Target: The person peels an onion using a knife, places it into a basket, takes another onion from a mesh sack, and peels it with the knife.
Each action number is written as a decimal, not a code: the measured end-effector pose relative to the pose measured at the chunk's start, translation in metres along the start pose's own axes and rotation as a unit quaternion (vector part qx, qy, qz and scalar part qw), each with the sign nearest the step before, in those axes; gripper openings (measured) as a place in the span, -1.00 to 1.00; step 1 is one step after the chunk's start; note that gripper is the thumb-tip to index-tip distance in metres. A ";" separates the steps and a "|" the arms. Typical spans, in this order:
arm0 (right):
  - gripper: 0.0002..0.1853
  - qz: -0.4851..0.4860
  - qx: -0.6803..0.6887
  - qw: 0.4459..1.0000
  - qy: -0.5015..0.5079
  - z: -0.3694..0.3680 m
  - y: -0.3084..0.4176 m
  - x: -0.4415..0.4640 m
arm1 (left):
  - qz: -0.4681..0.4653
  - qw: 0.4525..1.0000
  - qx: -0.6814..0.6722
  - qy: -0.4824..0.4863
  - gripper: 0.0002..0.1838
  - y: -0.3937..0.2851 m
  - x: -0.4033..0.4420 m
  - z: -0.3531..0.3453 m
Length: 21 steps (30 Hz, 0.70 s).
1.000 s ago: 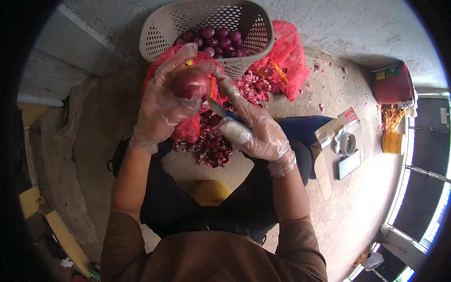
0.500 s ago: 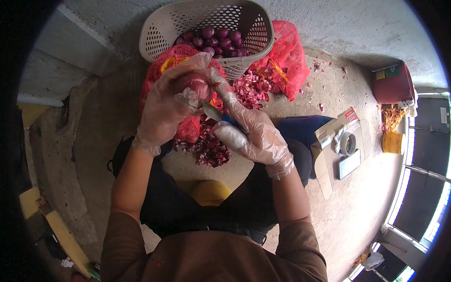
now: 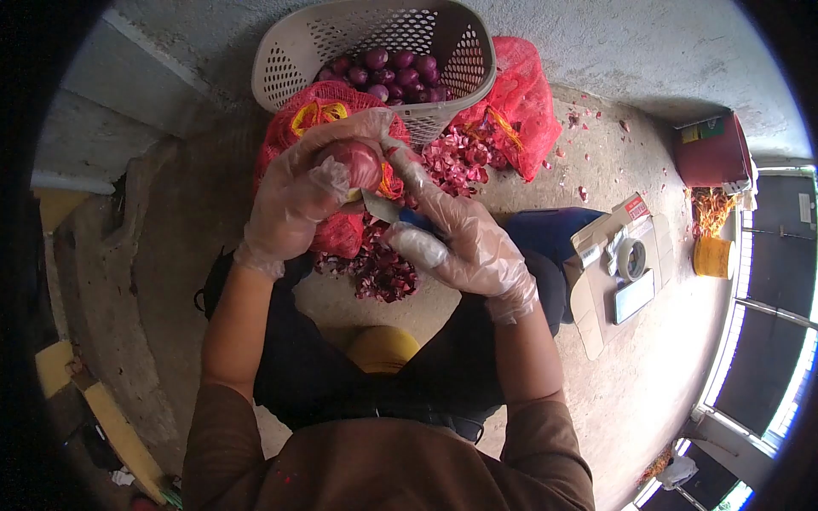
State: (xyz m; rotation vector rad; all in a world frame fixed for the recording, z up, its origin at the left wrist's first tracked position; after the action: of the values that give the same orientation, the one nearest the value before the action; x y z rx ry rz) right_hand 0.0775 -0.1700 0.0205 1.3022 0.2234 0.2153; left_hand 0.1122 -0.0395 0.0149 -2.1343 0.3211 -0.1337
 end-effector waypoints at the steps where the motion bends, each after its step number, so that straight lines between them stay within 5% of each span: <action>1: -0.22 -0.018 0.010 1.000 0.002 0.000 -0.001 0.000 | -0.005 1.000 0.016 0.002 -0.39 -0.001 -0.001 0.000; 6: -0.21 -0.092 0.024 0.995 0.016 0.005 -0.006 -0.002 | -0.018 0.999 0.038 0.008 -0.37 0.000 -0.001 0.002; 15: -0.25 -0.011 0.033 0.999 -0.006 0.003 0.004 0.002 | 0.042 0.998 0.049 -0.024 -0.19 0.004 0.004 0.010; 21: -0.28 0.035 -0.046 0.998 0.019 -0.002 0.002 0.001 | 0.058 0.997 0.040 -0.016 -0.33 0.013 0.000 0.006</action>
State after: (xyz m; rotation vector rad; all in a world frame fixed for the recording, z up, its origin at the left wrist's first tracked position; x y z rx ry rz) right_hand 0.0776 -0.1678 0.0218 1.2154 0.1987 0.3064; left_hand 0.1109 -0.0413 0.0003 -2.0316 0.4126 -0.0441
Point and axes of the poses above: each hand's wrist, its own x-axis towards the middle knuckle, its own z-axis out of the back of the hand, y = z × x, the point moved 10 cm from there along x, towards the middle knuckle, and after that the axes turned 13 degrees about -y, right-handed, at the moved point
